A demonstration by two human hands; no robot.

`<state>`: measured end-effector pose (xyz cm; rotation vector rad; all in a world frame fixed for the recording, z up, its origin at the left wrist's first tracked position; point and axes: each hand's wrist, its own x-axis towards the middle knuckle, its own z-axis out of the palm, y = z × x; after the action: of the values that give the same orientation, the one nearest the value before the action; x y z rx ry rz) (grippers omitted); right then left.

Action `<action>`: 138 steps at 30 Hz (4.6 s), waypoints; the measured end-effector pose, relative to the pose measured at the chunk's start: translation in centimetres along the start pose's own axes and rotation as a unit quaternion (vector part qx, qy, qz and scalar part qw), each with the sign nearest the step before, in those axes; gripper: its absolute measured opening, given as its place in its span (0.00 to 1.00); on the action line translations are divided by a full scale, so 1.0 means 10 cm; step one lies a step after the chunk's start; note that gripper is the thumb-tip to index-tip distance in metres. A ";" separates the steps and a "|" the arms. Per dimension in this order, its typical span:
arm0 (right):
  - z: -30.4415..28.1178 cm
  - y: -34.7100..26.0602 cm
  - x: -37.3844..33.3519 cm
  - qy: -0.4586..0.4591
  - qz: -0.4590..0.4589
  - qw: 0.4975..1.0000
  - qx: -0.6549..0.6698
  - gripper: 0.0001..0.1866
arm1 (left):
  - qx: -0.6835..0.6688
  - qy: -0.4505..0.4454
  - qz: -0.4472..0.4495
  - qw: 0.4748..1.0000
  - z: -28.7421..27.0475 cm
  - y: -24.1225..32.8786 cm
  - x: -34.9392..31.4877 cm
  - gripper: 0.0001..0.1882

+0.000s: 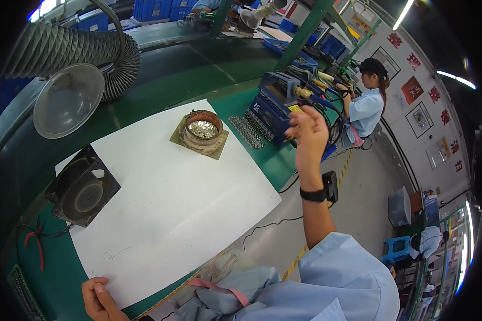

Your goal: Solder metal pins onto multiple PCB strips.

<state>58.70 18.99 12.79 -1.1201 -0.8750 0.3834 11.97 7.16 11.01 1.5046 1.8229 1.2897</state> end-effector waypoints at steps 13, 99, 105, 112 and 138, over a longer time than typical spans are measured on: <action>0.57 0.27 -0.25 -0.200 -0.164 0.675 -0.691 0.27 | 0.004 -0.015 0.009 1.000 -0.02 0.04 0.02 0.13; 1.70 -0.29 -1.96 -0.433 0.049 0.882 -0.181 0.07 | 0.003 -0.003 -0.008 1.000 0.06 -0.13 0.02 0.08; 1.78 -0.36 -1.98 -0.472 0.075 0.847 -0.232 0.08 | 0.004 -0.039 -0.024 0.999 0.03 -0.11 0.02 0.08; 1.69 -0.49 -1.98 -0.393 0.049 0.898 -0.193 0.11 | 0.006 -0.029 -0.004 1.000 0.06 -0.11 0.04 0.07; 1.48 -0.62 -2.08 -0.493 0.105 0.839 -0.203 0.17 | 0.039 -0.019 -0.011 0.999 0.12 -0.10 0.02 0.06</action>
<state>33.45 11.72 12.14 -1.4180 -1.8070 1.0489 12.35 7.78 9.68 1.5360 1.8801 1.1834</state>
